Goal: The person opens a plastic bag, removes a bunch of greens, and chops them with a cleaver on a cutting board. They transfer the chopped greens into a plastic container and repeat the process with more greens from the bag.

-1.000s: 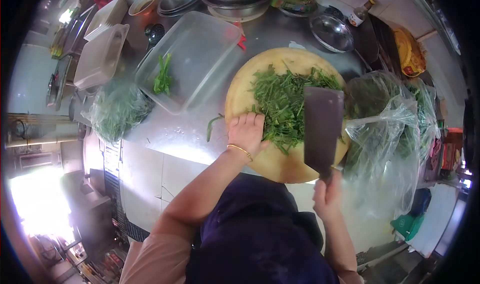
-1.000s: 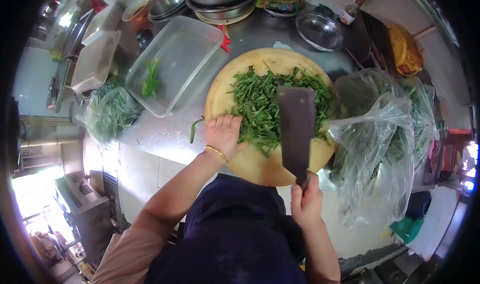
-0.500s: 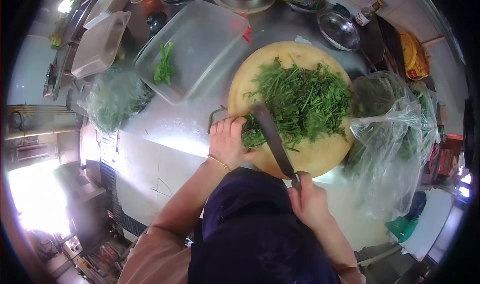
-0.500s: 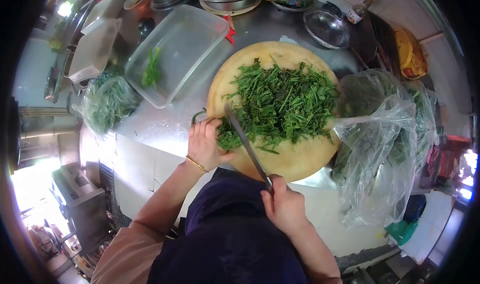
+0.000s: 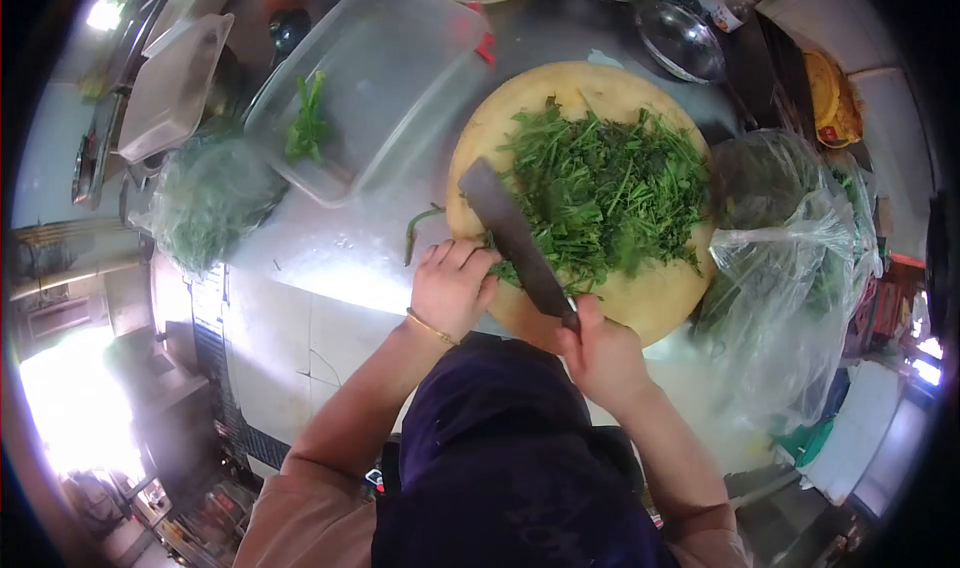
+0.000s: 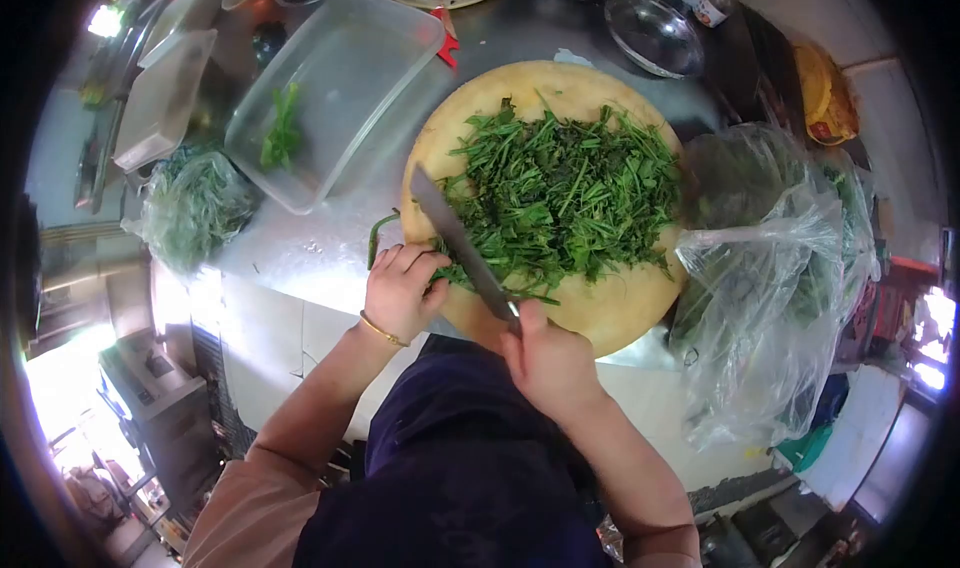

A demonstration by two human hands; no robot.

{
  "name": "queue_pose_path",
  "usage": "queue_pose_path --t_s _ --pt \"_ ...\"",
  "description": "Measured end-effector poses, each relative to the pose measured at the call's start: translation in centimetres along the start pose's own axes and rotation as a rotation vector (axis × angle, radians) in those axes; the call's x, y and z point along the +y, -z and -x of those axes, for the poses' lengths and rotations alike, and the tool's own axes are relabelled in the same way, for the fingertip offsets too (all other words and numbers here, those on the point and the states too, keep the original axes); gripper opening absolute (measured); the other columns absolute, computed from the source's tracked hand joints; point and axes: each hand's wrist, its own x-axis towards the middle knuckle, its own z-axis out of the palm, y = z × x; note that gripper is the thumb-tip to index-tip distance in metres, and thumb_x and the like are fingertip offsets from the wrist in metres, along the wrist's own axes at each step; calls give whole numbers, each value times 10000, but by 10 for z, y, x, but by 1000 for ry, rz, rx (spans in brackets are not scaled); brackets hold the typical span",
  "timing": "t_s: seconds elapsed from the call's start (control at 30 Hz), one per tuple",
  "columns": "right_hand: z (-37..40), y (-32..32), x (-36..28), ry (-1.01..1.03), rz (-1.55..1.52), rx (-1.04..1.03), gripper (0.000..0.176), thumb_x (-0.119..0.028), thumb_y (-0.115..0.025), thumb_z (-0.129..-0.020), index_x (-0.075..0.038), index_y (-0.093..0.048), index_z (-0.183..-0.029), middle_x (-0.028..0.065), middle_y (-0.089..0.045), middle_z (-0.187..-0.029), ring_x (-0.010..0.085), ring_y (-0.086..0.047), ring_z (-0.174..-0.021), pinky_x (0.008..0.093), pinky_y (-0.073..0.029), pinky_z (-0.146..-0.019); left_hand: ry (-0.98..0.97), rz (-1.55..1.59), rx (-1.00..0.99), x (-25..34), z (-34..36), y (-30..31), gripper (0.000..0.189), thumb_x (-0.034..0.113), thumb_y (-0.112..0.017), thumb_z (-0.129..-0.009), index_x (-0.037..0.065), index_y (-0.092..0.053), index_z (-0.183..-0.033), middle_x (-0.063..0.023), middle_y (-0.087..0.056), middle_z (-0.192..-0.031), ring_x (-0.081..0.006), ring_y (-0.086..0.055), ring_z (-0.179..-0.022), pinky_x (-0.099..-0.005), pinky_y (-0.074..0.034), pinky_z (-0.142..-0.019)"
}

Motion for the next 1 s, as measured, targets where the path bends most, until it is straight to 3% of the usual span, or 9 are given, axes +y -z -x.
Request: queue_pose_path --t_s 0.13,0.2,0.3,0.4,0.5,1.0 --pt "43 -3 40 30 -222 205 368 -116 -622 -862 24 -473 -1168 144 -640 -702 342 -647 -597 413 -513 -556 -84 58 42 9 -13 -12 262 109 -741 -672 116 -686 -928 -55 -623 -990 -271 -596 -916 -392 -459 -831" --pt "83 -10 68 -52 -338 275 388 -61 -616 -829 31 -475 -1179 140 -616 -682 315 -635 -570 369 -509 -561 -138 83 121 17 -28 7 269 105 -746 -669 126 -695 -932 -56 -621 -974 -265 -593 -906 -387 -448 -820" --pt "125 -23 95 -154 -437 427 320 -54 -570 -876 46 -440 -1150 89 -587 -658 198 -592 -527 313 -476 -529 -173 95 177 18 -59 19 203 121 -764 -688 143 -719 -885 -37 -614 -887 -249 -582 -862 -375 -420 -786" --pt "132 -32 100 -295 -478 455 278 -91 -531 -923 40 -409 -1136 67 -577 -673 150 -568 -525 291 -458 -511 -178 58 158 12 -99 16 117 133 -774 -715 147 -732 -823 -2 -603 -815 -225 -574 -831 -365 -408 -782" --pt "132 -38 101 -319 -568 477 254 -125 -505 -950 30 -392 -1117 65 -569 -688 132 -551 -516 277 -450 -504 -308 -7 110 4 -123 4 131 119 -771 -708 152 -736 -830 6 -601 -820 -208 -575 -831 -358 -407 -796" --pt "127 -33 96 -319 -632 493 201 -124 -478 -960 12 -377 -1068 47 -536 -684 91 -509 -510 234 -424 -477 -592 -119 21 0 -143 -1 163 107 -767 -643 168 -730 -790 35 -583 -780 -180 -573 -779 -345 -419 -800"
